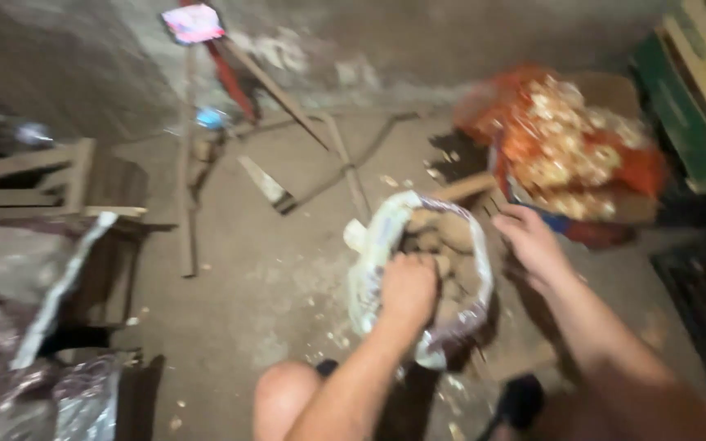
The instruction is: Sorting and inspecting potatoes from a white sack into a wooden crate in a storage area.
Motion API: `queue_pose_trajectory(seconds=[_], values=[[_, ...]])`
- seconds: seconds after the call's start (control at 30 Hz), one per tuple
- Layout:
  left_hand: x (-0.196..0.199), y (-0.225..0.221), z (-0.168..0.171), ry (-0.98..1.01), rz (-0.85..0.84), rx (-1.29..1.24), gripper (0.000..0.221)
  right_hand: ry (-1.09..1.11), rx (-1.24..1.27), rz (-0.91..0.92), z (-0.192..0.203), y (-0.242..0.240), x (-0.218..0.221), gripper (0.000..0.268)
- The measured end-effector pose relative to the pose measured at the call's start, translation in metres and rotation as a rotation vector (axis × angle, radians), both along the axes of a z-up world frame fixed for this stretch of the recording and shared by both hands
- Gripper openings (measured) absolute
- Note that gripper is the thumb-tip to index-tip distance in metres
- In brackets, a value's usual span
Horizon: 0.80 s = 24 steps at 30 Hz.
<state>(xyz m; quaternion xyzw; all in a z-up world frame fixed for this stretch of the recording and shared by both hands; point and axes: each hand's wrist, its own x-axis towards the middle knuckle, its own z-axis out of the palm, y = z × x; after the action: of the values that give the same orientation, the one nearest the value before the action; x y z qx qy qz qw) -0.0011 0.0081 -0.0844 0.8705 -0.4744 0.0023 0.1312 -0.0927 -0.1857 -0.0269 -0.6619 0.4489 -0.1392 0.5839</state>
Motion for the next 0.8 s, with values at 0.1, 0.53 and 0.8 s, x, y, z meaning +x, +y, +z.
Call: queue_pose_trajectory(seconds=[0.1, 0.53, 0.8], values=[[-0.002, 0.0, 0.015, 0.014, 0.006, 0.024, 0.021, -0.044, -0.186, 0.194, 0.058, 0.022, -0.011, 0.054], [0.008, 0.045, 0.143, 0.959, 0.185, -0.296, 0.055, 0.128, -0.149, 0.466, 0.089, 0.073, -0.038, 0.081], [-0.003, 0.054, 0.158, 1.079, 0.017, -0.274, 0.045, -0.255, 0.147, 0.471, 0.051, 0.061, -0.047, 0.054]])
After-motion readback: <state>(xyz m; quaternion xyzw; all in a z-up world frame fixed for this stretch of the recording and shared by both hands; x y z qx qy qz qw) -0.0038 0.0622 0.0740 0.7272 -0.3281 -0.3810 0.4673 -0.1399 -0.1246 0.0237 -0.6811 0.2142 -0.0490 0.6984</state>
